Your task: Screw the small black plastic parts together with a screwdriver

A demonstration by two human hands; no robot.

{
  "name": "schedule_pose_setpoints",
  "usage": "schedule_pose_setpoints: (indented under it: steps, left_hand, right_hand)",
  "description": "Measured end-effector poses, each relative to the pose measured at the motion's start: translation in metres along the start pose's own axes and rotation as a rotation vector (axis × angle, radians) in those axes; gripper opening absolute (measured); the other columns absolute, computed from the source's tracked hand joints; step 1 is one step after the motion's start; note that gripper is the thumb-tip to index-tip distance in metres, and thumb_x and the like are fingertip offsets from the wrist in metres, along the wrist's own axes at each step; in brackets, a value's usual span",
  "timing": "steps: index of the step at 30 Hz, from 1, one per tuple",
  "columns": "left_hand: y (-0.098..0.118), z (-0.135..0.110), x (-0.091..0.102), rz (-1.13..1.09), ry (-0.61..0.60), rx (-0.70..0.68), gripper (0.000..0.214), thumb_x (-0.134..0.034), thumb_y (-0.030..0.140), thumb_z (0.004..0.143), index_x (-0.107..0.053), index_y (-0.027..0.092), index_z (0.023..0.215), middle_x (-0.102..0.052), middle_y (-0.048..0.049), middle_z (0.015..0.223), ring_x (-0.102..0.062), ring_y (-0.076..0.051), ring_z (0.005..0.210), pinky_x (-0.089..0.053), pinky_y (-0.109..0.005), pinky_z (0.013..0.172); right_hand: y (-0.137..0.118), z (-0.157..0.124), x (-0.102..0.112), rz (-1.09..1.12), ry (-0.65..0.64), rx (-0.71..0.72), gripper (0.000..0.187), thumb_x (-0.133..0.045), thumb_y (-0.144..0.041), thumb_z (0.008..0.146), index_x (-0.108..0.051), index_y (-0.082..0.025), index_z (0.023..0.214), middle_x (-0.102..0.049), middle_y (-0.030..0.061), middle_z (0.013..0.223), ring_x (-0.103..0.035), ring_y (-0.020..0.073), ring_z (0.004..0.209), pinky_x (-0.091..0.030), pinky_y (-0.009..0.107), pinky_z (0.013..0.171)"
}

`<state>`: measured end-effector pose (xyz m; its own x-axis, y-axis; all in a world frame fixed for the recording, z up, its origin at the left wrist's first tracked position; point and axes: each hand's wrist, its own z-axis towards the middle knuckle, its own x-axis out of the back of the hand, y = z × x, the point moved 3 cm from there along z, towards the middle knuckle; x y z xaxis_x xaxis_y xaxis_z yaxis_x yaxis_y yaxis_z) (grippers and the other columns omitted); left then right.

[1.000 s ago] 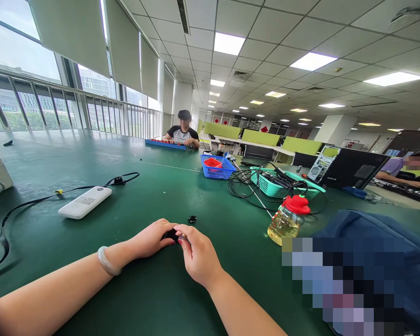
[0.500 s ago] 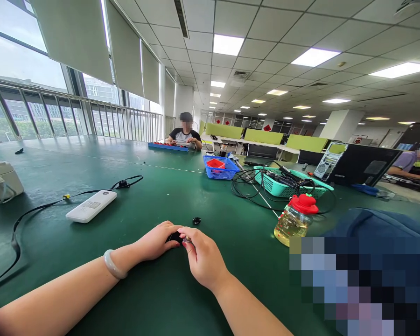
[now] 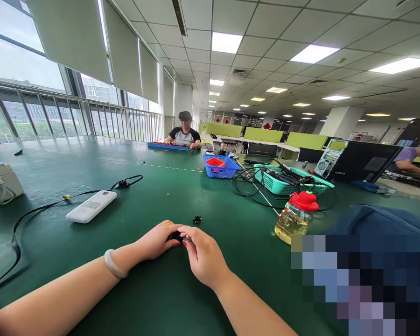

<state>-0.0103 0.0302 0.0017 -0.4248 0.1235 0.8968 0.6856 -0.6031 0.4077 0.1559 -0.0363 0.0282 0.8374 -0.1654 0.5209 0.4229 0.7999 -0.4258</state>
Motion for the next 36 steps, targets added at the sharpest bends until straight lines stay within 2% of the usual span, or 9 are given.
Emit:
schedule_pose_setpoints:
  steps: [26, 36]
  left_hand:
    - [0.0028, -0.0006, 0.0018, -0.006, -0.001, -0.039, 0.037, -0.059, 0.032, 0.087, -0.058, 0.025, 0.124, -0.068, -0.0055, 0.110, -0.057, -0.024, 0.101, -0.045, -0.035, 0.090]
    - [0.0028, -0.0003, 0.0016, 0.010, 0.002, -0.030, 0.038, -0.059, 0.029, 0.087, -0.057, 0.024, 0.124, -0.068, -0.0057, 0.112, -0.057, -0.024, 0.103, -0.044, -0.035, 0.091]
  right_hand:
    - [-0.0010, 0.0005, -0.0006, -0.002, -0.014, 0.016, 0.033, -0.048, -0.009, 0.089, -0.053, -0.027, 0.116, -0.070, 0.0027, 0.100, -0.068, 0.0158, 0.087, -0.057, 0.029, 0.079]
    - [-0.0012, 0.0006, -0.0002, 0.003, -0.023, 0.022, 0.032, -0.049, -0.009, 0.089, -0.054, -0.026, 0.116, -0.069, 0.0036, 0.101, -0.068, 0.0154, 0.086, -0.056, 0.029, 0.079]
